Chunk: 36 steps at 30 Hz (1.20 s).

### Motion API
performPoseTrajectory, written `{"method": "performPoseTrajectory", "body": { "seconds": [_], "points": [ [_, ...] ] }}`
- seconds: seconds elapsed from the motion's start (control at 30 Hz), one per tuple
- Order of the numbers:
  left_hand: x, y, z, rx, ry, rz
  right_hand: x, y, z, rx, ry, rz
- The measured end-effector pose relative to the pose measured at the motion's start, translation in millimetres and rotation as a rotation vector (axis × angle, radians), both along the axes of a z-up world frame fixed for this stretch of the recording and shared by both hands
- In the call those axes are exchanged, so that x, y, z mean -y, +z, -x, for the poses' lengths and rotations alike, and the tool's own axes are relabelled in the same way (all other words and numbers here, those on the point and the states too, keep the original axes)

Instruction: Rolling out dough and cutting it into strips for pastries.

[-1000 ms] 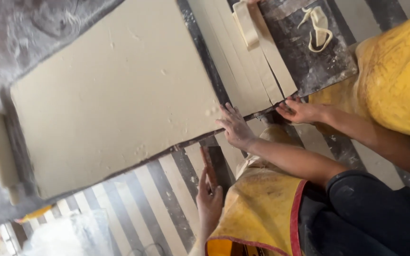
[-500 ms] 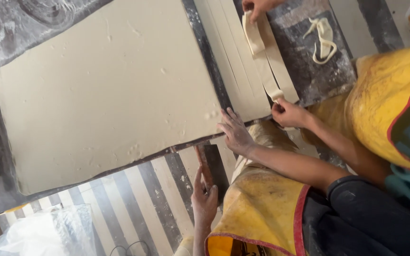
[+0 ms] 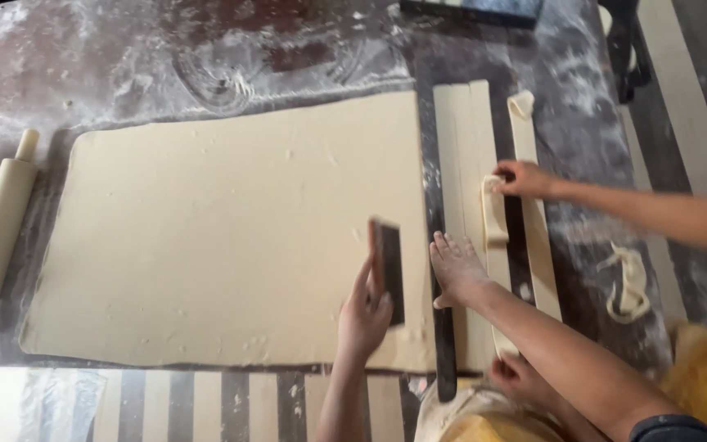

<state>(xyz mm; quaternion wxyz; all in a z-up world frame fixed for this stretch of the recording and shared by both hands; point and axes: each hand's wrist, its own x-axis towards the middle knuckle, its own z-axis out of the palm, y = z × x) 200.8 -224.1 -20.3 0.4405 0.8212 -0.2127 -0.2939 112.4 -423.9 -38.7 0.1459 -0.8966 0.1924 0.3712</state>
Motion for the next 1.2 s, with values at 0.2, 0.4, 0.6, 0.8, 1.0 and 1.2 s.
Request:
{"method": "performPoseTrajectory", "body": {
  "seconds": [0.2, 0.4, 0.6, 0.8, 1.0, 1.2],
  "points": [
    [201.2, -63.1, -125.5, 0.340, -0.088, 0.195, 44.4, -1.4, -35.1, -0.102, 0.040, 0.020],
    [338.3, -81.9, -207.2, 0.380, -0.158, 0.070, 54.7, -26.5, -32.7, 0.013, 0.086, -0.024],
    [316.2, -104.4, -188.1, 0.182, -0.125, 0.027, 56.3, -30.7, -31.0, 0.059, 0.133, -0.022],
    [75.8, -110.1, -4.6, 0.302, -0.214, 0.214, 60.7, -100.9, -19.9, 0.201, 0.177, 0.120],
    [-168.5, -4.7, 150.3, -0.284, -0.406, -0.164, 17.1, -6.8, -25.3, 0.077, 0.061, 0.192],
    [-262.0, 4.0, 168.7, -0.312, -0.153, -0.152, -43.3, -78.0, 41.8, 0.241, -0.096, 0.196]
  ]
}}
